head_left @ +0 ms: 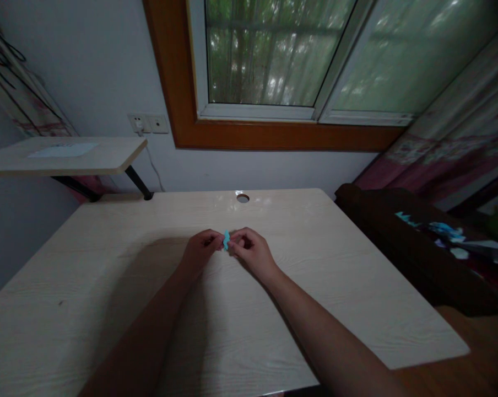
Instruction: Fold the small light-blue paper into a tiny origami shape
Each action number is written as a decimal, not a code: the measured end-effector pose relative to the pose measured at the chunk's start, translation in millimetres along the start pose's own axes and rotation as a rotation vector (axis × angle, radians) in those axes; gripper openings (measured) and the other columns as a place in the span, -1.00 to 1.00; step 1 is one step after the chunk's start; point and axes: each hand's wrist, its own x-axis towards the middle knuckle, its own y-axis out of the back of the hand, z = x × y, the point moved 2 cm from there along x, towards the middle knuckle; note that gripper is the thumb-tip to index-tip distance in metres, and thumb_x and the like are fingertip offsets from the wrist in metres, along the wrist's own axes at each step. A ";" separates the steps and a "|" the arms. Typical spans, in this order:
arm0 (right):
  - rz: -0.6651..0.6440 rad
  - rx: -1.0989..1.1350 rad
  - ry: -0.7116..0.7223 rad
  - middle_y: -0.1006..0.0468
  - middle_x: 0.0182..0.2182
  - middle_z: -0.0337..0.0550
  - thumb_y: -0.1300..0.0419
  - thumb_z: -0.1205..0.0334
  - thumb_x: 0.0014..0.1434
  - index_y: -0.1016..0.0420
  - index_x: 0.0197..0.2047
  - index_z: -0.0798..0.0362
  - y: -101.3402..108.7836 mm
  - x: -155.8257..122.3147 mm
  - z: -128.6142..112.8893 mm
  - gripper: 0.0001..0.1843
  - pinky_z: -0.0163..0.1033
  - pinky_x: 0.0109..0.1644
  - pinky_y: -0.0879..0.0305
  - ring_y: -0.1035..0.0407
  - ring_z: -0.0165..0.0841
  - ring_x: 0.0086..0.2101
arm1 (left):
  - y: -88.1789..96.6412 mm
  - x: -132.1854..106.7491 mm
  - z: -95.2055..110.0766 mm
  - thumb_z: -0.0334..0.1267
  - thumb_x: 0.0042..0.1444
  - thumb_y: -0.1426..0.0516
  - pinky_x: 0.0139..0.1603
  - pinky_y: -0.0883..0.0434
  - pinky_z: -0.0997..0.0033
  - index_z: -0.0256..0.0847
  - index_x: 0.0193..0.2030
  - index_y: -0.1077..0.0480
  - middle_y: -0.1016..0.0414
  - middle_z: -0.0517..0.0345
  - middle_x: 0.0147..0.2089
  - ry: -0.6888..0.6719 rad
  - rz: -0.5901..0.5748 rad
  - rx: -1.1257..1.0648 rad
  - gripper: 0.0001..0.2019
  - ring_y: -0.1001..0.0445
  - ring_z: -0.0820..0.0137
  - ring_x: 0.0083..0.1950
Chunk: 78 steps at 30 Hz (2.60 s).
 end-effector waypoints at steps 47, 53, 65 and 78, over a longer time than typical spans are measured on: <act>0.088 -0.124 0.304 -0.55 -0.28 -0.13 -0.27 0.30 0.18 -0.62 -0.25 -0.08 6.5 -0.6 -20.7 -0.89 -0.15 -0.11 -0.40 -0.45 -0.30 -0.22 | -2.6 -3.8 7.6 -0.19 0.03 -0.31 -0.10 -0.47 0.36 -0.19 -0.23 -0.55 -0.57 0.08 -0.22 -0.104 -0.046 -0.215 -0.81 -0.54 0.35 -0.19; 0.097 -0.115 0.315 -0.54 -0.30 -0.15 -0.28 0.34 0.18 -0.64 -0.25 -0.10 6.7 0.1 -17.9 -0.86 -0.18 -0.11 -0.39 -0.45 -0.32 -0.23 | 0.2 -3.3 5.5 -0.17 0.05 -0.30 -0.07 -0.46 0.32 -0.19 -0.23 -0.56 -0.58 0.03 -0.20 -0.148 -0.037 -0.133 -0.83 -0.53 0.31 -0.14; 0.051 -0.117 0.306 -0.58 -0.27 -0.14 -0.27 0.26 0.20 -0.63 -0.23 -0.10 5.7 0.7 -20.2 -0.89 -0.15 -0.07 -0.40 -0.46 -0.30 -0.20 | 2.4 -2.5 4.9 -0.19 0.10 -0.28 -0.06 -0.46 0.31 -0.18 -0.28 -0.56 -0.58 0.05 -0.21 -0.212 -0.018 -0.134 -0.88 -0.54 0.32 -0.15; 0.050 -0.150 0.310 -0.57 -0.27 -0.13 -0.26 0.26 0.20 -0.61 -0.23 -0.08 5.1 0.2 -18.7 -0.90 -0.17 -0.09 -0.41 -0.46 -0.31 -0.21 | 0.7 -3.8 4.9 -0.22 0.11 -0.27 -0.08 -0.47 0.34 -0.19 -0.24 -0.53 -0.53 0.03 -0.18 -0.282 -0.054 -0.102 -0.88 -0.52 0.34 -0.13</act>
